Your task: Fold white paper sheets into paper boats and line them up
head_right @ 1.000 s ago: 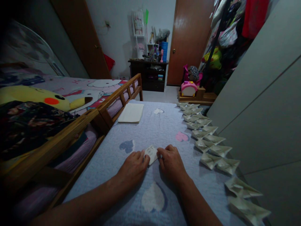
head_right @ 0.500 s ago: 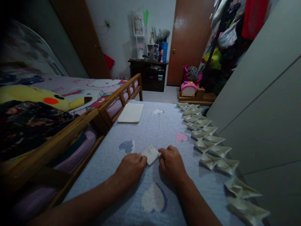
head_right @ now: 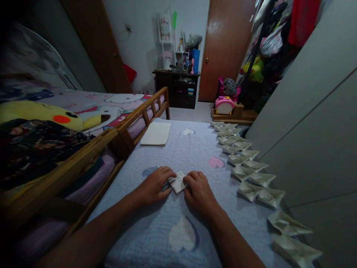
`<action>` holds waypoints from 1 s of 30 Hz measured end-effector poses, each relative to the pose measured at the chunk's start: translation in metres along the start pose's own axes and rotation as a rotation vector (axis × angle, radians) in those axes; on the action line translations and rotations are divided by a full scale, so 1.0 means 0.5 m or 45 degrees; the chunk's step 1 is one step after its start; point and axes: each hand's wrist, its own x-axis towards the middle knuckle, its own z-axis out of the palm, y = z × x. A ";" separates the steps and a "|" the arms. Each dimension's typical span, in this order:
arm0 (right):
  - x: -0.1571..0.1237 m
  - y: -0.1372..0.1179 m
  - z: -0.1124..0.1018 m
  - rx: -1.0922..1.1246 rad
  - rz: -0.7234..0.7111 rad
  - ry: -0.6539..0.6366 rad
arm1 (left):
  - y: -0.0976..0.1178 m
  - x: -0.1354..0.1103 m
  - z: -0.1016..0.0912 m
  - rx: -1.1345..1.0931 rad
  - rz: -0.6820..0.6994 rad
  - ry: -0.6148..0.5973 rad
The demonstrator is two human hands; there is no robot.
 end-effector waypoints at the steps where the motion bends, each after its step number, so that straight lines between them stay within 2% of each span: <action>1: 0.000 0.002 0.001 0.006 -0.003 0.010 | -0.003 0.003 0.002 -0.040 0.030 0.005; 6: 0.001 0.017 0.010 0.025 -0.030 0.059 | -0.016 0.013 0.013 -0.173 0.090 0.018; 15: 0.003 0.013 0.014 0.023 -0.010 0.110 | -0.017 0.015 0.027 -0.125 0.129 0.010; 22: 0.013 0.016 0.014 -0.005 0.110 0.083 | -0.003 0.015 0.024 -0.152 -0.052 0.022; 30: 0.023 0.011 0.017 -0.025 0.213 0.038 | 0.002 0.016 0.023 -0.055 -0.285 0.069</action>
